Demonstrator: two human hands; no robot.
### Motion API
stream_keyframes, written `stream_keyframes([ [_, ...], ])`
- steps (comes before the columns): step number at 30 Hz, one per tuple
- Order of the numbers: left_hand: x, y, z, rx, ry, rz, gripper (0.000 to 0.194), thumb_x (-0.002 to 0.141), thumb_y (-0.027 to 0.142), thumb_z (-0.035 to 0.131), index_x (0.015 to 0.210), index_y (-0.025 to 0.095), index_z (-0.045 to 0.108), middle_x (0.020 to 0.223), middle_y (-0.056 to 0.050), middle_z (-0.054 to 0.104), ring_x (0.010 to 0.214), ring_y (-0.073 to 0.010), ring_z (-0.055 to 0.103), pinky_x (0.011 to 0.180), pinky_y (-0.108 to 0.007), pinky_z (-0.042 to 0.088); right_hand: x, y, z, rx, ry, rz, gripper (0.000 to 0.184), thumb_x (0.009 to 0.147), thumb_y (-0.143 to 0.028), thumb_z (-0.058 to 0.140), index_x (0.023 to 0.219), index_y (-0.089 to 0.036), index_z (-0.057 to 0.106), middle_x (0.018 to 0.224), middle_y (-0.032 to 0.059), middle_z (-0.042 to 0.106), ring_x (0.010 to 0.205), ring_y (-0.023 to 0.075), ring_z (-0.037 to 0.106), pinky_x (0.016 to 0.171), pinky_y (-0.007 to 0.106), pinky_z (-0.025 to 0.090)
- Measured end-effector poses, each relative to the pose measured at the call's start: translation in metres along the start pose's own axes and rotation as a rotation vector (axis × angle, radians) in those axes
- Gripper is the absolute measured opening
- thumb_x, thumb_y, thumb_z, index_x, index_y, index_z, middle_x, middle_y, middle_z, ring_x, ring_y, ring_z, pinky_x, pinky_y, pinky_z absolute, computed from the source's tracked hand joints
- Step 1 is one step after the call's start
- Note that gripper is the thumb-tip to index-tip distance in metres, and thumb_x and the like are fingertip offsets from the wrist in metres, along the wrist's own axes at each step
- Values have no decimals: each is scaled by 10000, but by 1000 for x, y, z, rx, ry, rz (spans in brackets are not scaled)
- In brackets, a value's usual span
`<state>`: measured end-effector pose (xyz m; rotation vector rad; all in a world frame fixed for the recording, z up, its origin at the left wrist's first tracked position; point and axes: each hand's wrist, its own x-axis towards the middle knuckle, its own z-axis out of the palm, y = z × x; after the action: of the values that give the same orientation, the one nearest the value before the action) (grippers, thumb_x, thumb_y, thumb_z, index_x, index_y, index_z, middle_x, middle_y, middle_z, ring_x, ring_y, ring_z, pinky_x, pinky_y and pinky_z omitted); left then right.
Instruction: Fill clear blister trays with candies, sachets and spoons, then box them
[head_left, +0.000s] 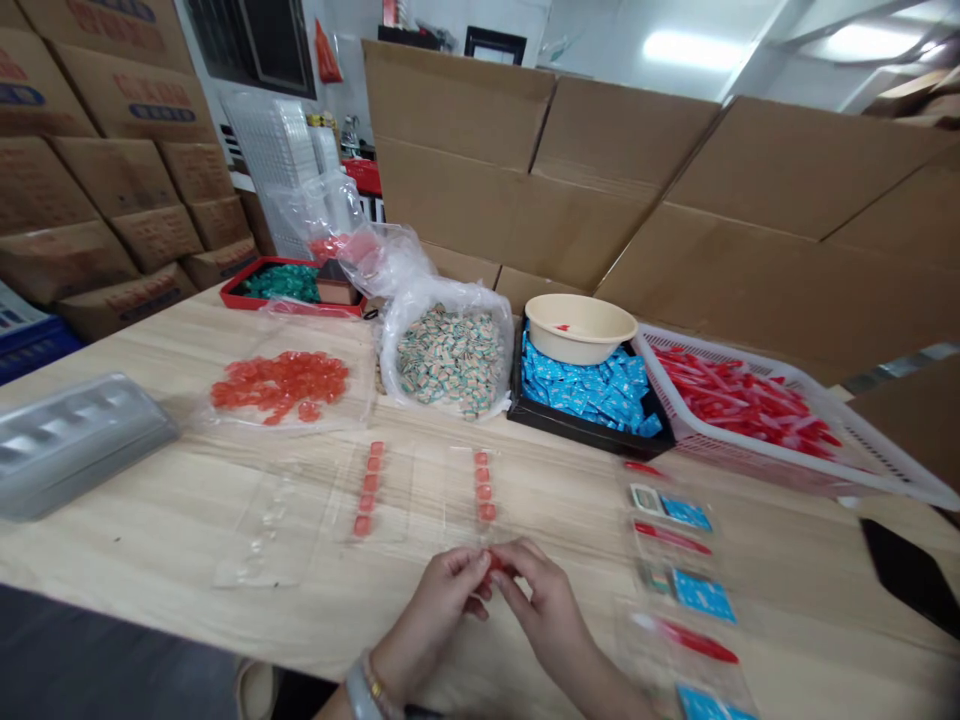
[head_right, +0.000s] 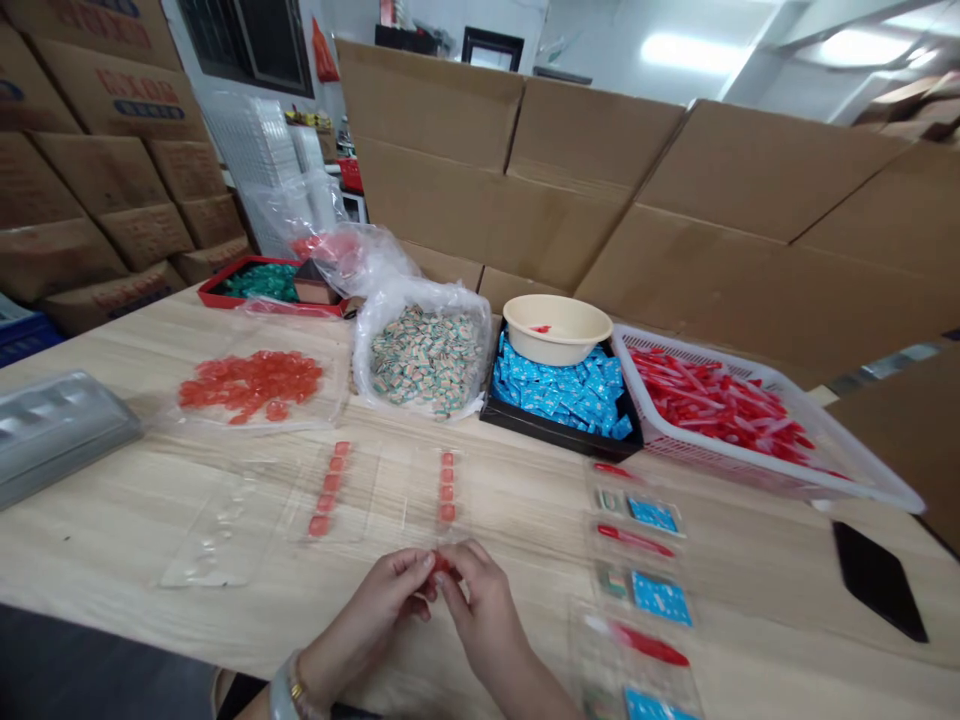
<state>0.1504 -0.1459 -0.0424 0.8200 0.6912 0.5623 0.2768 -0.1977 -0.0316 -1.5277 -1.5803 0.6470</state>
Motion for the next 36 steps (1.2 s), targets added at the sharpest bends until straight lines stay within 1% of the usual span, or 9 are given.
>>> stream_keyframes([
  [6, -3, 1, -2, -159, -34, -64, 263, 633, 350, 645, 753, 118, 605, 727, -46, 574, 670, -122, 524, 663, -246, 406, 4, -2, -5, -75, -57, -58, 171, 806, -214, 452, 908, -196, 589, 807, 51, 582, 761, 150, 542, 688, 261, 444],
  [10, 5, 2, -11, 481, 192, 300, 182, 713, 261, 534, 852, 163, 599, 831, -73, 594, 790, -194, 527, 724, -316, 408, 18, 15, -12, -274, -79, -112, 229, 827, -183, 397, 950, -198, 590, 868, 70, 588, 830, 171, 530, 742, 303, 439],
  [12, 9, 2, -16, 808, 213, 453, 205, 725, 168, 476, 884, 181, 605, 904, -81, 595, 870, -211, 508, 805, -342, 378, 27, 27, -11, -355, -151, -159, 256, 824, -158, 392, 977, -204, 592, 908, 72, 594, 865, 177, 523, 756, 310, 441],
  [16, 12, -2, -23, 1157, 143, 473, 243, 723, 82, 413, 849, 164, 605, 888, -88, 594, 859, -213, 506, 790, -343, 392, 36, 41, -5, -485, -236, -185, 263, 807, -121, 415, 993, -184, 590, 930, 76, 606, 872, 187, 521, 768, 326, 443],
  [23, 0, -3, -24, 1215, 134, 534, 262, 734, 68, 442, 934, 191, 559, 971, -45, 552, 917, -170, 476, 830, -308, 395, 26, 42, -6, -519, -128, -150, 273, 770, -97, 440, 1020, -171, 523, 873, 63, 596, 823, 176, 541, 725, 311, 468],
  [27, -16, 14, -27, 1213, 175, 615, 239, 753, 99, 468, 952, 203, 551, 994, -38, 541, 927, -150, 475, 833, -278, 401, 38, 40, -2, -630, 6, -306, 327, 801, -210, 440, 1126, -174, 456, 1075, 113, 532, 1003, 222, 483, 836, 390, 416],
  [30, -24, 50, -62, 1285, 249, 685, 220, 776, 160, 470, 976, 204, 550, 995, -39, 554, 938, -152, 483, 841, -279, 397, 60, 44, 7, -716, 8, -377, 429, 793, -280, 456, 1203, -171, 396, 1235, 138, 422, 1128, 271, 387, 877, 453, 372],
  [33, -34, 102, -138, 1356, 567, 624, 234, 791, 218, 448, 994, 164, 552, 990, -65, 572, 933, -166, 506, 843, -288, 397, 88, 39, 15, -681, 17, -392, 380, 804, -308, 428, 1160, -177, 443, 1177, 130, 473, 1077, 258, 436, 847, 439, 400],
  [36, -36, 154, -218, 1421, 898, 450, 243, 793, 233, 424, 946, 130, 582, 937, -87, 600, 866, -182, 541, 809, -302, 407, 126, 8, 34, -563, 17, -413, 308, 814, -301, 420, 1082, -172, 498, 1041, 110, 549, 981, 220, 495, 824, 388, 421],
])
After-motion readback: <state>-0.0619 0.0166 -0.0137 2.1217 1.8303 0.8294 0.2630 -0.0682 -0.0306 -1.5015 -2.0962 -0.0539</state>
